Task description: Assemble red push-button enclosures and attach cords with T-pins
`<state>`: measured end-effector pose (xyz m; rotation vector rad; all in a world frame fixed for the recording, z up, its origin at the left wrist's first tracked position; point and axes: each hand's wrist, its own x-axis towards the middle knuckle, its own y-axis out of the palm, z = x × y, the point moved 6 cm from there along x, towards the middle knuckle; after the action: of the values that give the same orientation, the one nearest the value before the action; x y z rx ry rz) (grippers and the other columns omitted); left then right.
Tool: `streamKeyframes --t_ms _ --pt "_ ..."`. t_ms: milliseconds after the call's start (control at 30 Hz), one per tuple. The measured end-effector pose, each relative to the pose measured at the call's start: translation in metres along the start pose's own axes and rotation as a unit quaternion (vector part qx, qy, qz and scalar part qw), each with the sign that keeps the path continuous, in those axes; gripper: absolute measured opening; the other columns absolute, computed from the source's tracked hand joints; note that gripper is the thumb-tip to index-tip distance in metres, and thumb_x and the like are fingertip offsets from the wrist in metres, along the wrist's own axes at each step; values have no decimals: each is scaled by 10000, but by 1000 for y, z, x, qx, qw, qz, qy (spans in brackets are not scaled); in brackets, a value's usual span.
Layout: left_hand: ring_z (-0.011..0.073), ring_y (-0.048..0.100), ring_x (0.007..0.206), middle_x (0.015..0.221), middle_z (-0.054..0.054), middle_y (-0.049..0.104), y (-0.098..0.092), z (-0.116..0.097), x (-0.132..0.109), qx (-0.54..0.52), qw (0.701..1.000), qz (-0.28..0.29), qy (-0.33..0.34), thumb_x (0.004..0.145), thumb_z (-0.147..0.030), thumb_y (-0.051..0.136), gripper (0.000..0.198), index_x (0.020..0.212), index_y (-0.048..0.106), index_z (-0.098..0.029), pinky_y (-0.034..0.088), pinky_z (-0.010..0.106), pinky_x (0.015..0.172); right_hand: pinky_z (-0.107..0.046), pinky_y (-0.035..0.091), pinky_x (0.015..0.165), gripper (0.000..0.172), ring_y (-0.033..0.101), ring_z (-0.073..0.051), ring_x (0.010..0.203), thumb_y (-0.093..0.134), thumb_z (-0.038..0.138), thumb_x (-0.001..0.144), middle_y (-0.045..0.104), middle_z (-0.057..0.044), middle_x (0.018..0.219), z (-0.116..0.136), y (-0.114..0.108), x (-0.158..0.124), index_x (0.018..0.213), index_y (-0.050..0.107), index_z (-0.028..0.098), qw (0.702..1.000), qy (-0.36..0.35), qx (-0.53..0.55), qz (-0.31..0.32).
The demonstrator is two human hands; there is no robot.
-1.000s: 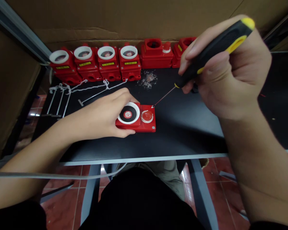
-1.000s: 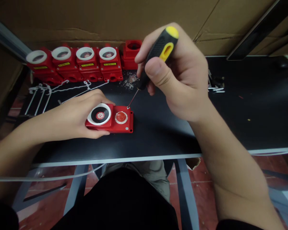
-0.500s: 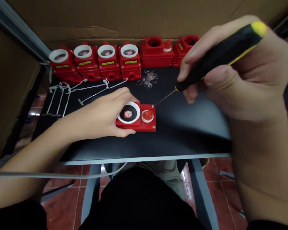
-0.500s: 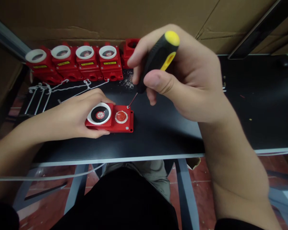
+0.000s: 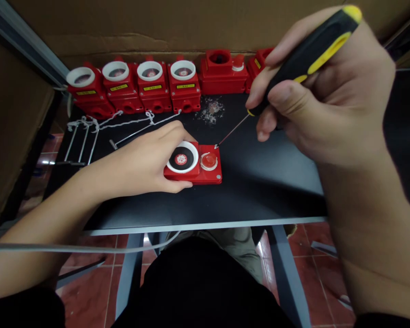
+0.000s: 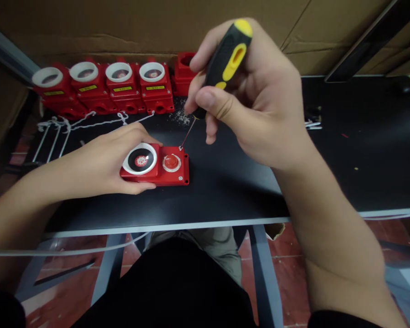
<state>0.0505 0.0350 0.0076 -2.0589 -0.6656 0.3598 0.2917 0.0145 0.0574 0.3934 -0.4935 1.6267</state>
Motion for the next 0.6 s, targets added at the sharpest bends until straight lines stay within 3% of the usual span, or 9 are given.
streamKeyframes --t_ms 167,333,433,500,533,600 --pt "352 742 1222 1354 111 747 -2 -2 1 -2 1000 0 9 906 -511 894 564 1359 697 -240 596 464 1122 -325 561 446 500 683 -150 588 1055 644 869 803 7 905 -5 -1 1 1015 750 275 998 -14 -46 -43" --pt "346 744 1230 1354 106 750 -2 -3 2 -3 1000 2 14 923 -511 885 558 1370 699 -235 592 457 1130 -327 511 437 482 606 -121 530 1046 595 904 761 7 879 -7 -2 0 1032 736 248 997 -24 -55 -53" --pt "343 741 1241 1372 116 743 -2 -3 1 -3 1000 2 15 937 -520 877 570 1390 696 -225 587 449 1140 -332 554 457 450 598 -117 526 1055 540 907 791 2 912 -6 -1 0 1052 750 243 999 -17 -12 -47" --pt "345 740 1246 1387 121 736 -2 -3 1 -4 1000 2 15 942 -532 873 577 1397 696 -223 585 451 1147 -354 607 479 411 581 -135 525 1007 543 948 818 -7 930 -6 2 -2 1108 778 241 999 6 42 -8" --pt "348 739 1248 1391 122 734 -2 -3 0 -4 1000 3 14 942 -537 874 579 1397 697 -227 584 453 1149 -364 621 481 403 599 -152 544 975 555 969 832 -14 958 -6 2 -3 1155 788 249 998 15 61 1" --pt "351 738 1250 1389 115 736 -3 -4 0 -5 1000 7 8 937 -543 880 576 1395 701 -241 586 458 1148 -358 665 511 466 748 -192 719 856 659 1035 863 -23 1231 -7 0 -8 1342 755 323 998 44 29 16"
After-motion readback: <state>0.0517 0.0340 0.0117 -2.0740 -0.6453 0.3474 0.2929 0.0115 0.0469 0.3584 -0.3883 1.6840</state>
